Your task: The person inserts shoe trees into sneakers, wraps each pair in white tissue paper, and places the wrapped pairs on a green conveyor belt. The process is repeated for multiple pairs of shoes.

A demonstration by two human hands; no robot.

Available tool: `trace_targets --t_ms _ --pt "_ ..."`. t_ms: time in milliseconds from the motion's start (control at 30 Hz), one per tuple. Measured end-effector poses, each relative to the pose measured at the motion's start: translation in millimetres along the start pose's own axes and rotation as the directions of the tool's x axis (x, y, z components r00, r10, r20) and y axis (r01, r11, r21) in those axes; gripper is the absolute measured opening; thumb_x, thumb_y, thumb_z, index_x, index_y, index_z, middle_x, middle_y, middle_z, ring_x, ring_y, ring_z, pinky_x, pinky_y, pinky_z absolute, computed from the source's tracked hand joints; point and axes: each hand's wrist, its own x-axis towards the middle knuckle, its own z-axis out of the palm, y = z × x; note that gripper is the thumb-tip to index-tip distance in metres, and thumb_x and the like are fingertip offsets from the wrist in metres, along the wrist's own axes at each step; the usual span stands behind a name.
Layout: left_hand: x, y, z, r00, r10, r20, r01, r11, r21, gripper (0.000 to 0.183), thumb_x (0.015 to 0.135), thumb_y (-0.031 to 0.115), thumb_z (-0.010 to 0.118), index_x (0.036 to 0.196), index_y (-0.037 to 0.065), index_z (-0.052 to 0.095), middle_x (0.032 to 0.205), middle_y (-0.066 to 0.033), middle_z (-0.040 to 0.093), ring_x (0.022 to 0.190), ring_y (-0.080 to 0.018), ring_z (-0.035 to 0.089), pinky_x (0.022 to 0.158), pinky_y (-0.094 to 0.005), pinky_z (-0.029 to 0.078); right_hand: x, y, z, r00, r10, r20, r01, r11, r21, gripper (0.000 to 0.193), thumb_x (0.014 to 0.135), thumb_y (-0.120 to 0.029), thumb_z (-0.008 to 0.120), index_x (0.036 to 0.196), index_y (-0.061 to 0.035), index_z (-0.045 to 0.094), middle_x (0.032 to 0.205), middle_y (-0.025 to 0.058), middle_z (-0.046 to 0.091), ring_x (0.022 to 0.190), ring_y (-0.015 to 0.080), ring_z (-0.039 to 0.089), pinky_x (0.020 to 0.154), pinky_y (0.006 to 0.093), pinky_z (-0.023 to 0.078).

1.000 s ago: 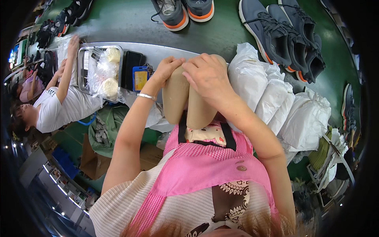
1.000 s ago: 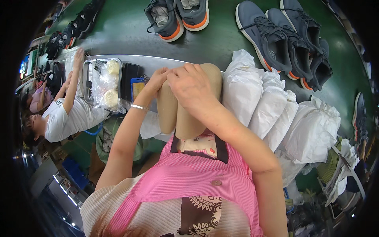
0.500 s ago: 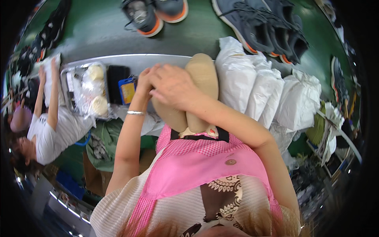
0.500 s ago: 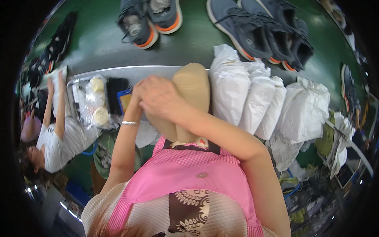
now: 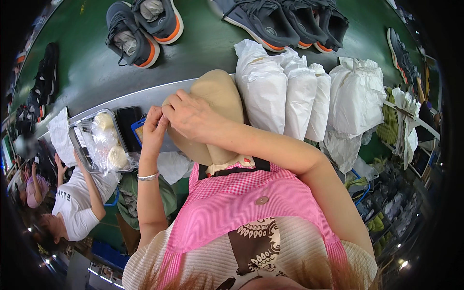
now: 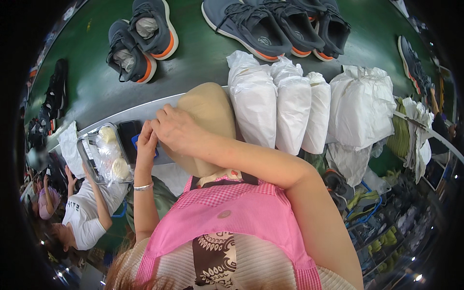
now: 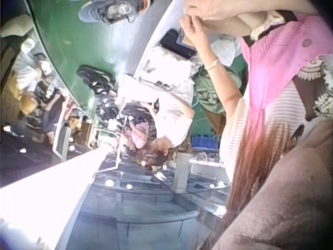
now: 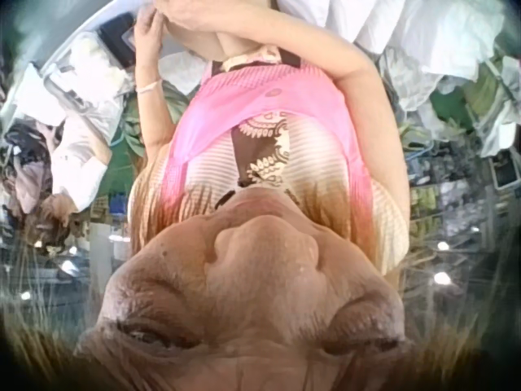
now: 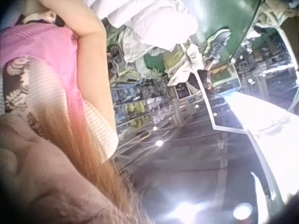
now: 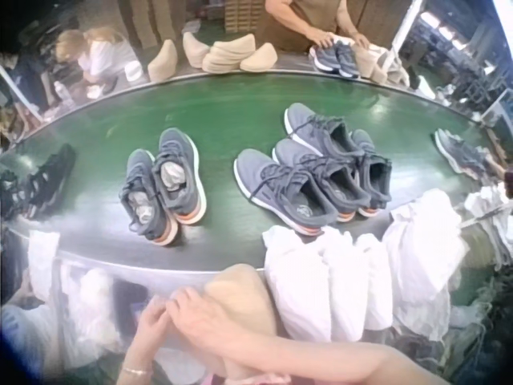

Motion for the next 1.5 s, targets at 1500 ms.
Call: trace_targets --t_ms 1500 --pt "-35 113 238 0.972 -0.211 0.107 0.225 0.693 -0.685 0.037 0.097 0.021 0.056 0.129 0.002 0.051 0.124 -0.0109 0.060 0.112 -0.0210 0.060 0.097 -0.0373 0.050 -473 199 -316 0.729 0.645 -0.228 -0.683 0.670 -0.290 0.024 0.077 -0.016 0.072 0.101 -0.0119 0.068 0.104 0.0071 0.065 0.098 0.0265 0.059 0.082 0.0377 0.049"
